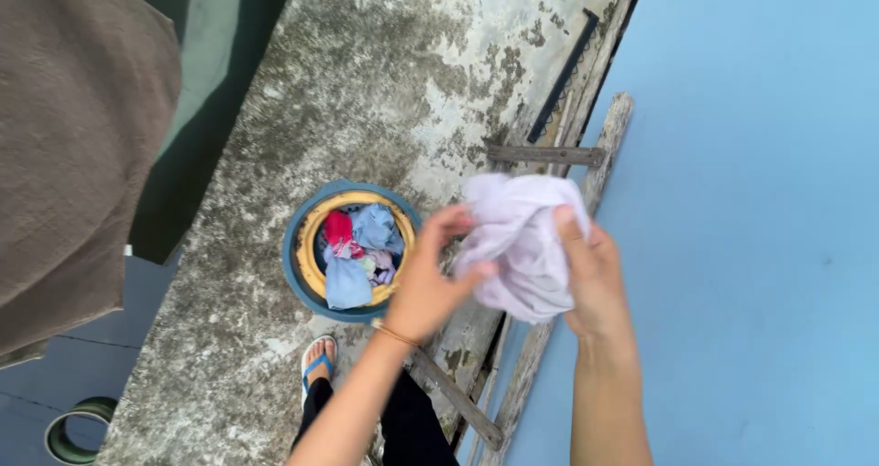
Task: Hanging wet clothes on a clothesline to dry.
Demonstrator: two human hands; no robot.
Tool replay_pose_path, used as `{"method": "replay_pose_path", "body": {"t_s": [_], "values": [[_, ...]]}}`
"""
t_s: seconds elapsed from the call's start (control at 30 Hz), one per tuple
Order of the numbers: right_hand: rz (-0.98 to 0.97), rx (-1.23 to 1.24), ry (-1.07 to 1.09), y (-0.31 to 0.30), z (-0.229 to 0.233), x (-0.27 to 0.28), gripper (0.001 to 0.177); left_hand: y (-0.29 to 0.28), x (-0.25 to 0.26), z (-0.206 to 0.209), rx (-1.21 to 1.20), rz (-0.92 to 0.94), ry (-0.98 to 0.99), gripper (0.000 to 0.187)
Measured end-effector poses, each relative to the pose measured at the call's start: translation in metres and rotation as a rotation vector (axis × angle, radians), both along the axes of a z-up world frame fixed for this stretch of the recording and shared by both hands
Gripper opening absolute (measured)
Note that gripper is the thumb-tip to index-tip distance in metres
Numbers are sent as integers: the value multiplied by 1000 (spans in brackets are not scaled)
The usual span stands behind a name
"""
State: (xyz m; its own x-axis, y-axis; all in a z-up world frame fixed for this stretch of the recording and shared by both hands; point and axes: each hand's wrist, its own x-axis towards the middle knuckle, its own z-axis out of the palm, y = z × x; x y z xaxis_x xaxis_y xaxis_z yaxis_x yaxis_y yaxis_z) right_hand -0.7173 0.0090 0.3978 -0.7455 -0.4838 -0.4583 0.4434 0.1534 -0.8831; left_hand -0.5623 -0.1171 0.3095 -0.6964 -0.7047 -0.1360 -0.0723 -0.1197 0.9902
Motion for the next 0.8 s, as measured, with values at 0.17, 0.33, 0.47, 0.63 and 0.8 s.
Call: {"method": "replay_pose_path", "body": {"t_s": [0.17,0.33,0.47,0.63,0.8], "values": [[215,114,243,-12,19,9,45,-2,-1,56,-328,16,7,35],[378,260,1419,-33,51,53,49,-24,32,130,-237,-104,-182,27],[547,-31,1222,-43,71,68,32,-50,74,179,-543,-104,-123,36],[504,87,970,-55,157,89,18,-73,157,193,-1139,-15,-662,55],[510,93,1099,-80,173,98,19,-56,186,195,-823,344,-836,59]]}}
